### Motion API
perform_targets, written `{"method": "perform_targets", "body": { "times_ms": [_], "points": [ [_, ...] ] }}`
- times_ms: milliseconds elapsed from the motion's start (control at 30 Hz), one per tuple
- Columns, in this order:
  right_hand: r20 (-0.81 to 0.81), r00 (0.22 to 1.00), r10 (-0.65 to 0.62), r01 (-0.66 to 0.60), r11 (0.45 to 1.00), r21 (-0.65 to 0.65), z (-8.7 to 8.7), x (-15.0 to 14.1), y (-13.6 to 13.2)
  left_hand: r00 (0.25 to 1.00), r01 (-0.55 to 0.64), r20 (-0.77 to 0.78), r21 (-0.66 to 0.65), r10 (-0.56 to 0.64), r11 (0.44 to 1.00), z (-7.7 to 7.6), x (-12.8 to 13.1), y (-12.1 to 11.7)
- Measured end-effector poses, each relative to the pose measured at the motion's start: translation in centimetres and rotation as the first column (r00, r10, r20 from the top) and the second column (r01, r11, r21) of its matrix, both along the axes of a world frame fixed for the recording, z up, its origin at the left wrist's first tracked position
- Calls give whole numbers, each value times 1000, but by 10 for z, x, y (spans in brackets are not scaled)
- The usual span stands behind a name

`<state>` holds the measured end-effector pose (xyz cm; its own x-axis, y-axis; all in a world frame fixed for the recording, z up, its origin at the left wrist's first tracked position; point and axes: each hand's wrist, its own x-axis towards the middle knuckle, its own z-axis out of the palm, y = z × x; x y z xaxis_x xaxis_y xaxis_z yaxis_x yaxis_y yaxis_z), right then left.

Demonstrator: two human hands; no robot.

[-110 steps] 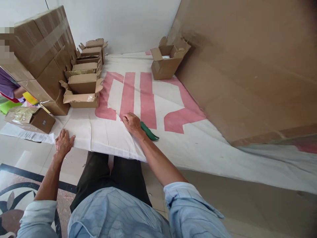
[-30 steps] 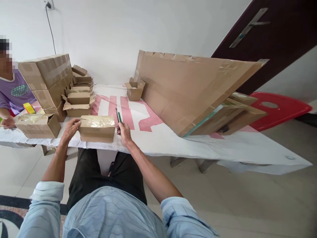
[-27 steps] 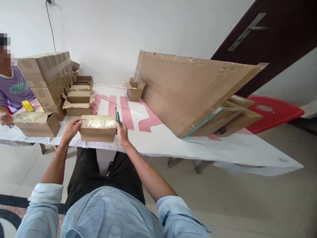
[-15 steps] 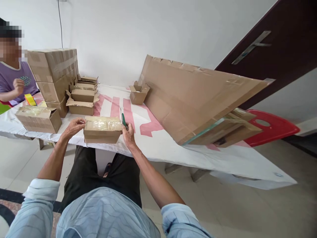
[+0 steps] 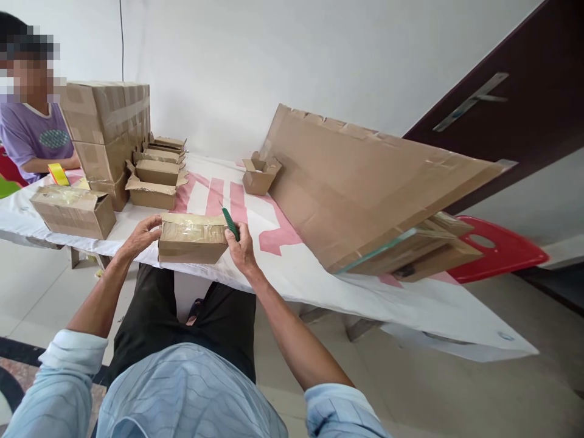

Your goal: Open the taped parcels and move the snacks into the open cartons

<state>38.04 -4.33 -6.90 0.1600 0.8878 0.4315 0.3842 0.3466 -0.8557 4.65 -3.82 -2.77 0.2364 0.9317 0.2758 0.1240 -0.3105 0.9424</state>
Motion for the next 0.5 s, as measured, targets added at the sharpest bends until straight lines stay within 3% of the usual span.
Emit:
{"method": "perform_targets", "body": {
  "times_ms": [133, 300, 500],
  "points": [
    [118, 992, 38, -41, 999, 23, 14, 7, 0, 993, -30, -109, 92, 40, 995, 1, -4, 0],
    [317, 938, 143, -199, 968, 151, 56, 13, 1, 978, -33, -198, 153, 64, 988, 1, -11, -2],
    [402, 796, 453, -490, 872, -14, 108, 3, -4, 973, -19, -222, 175, 58, 984, -2, -13, -5]
  ]
}}
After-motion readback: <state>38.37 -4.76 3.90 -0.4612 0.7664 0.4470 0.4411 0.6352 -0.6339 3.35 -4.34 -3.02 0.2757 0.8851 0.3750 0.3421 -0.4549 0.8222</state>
